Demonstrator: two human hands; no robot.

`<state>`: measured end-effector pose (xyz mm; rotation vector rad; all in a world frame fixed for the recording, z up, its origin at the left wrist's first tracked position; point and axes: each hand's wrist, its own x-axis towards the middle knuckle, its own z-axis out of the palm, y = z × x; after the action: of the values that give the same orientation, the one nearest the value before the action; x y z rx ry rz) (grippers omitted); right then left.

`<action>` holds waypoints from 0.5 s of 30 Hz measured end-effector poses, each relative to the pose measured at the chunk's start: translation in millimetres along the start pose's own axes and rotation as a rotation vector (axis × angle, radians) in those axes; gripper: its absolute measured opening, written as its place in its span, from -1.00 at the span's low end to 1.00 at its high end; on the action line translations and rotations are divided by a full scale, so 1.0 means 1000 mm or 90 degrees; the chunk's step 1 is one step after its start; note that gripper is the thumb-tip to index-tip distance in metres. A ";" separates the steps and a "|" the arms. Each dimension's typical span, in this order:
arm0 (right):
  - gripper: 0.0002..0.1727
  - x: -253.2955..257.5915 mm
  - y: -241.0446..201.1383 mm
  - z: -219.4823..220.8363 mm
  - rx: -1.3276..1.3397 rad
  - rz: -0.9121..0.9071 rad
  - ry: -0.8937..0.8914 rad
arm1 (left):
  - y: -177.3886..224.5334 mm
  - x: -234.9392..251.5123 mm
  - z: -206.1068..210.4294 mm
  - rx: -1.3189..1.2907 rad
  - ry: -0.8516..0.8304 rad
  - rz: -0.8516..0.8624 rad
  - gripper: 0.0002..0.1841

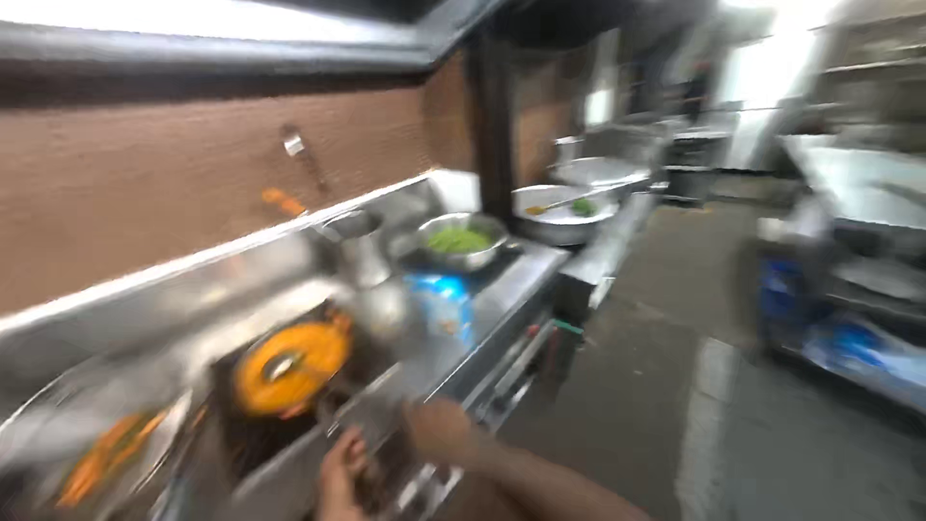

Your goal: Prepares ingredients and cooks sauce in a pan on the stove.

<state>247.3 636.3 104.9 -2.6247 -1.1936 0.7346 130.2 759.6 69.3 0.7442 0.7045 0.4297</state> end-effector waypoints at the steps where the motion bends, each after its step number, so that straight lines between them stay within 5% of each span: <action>1: -0.30 0.009 -0.006 0.003 -0.014 0.014 -0.020 | -0.003 -0.004 0.009 -0.015 0.066 -0.012 -0.79; 6: -0.33 -0.009 -0.019 0.018 -0.075 0.058 -0.025 | 0.003 0.050 -0.018 -0.102 0.128 -0.031 -0.84; 12: -0.42 0.031 -0.019 0.014 -0.141 0.008 0.008 | -0.001 0.001 0.004 -0.103 0.142 -0.061 -0.81; 15: -0.38 0.018 -0.018 0.028 -0.103 0.049 0.000 | 0.006 0.024 -0.011 -0.106 0.135 -0.043 -0.83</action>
<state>231.5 660.4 80.3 -2.8157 -1.2047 0.6767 138.3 783.2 57.7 0.5212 0.8782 0.5029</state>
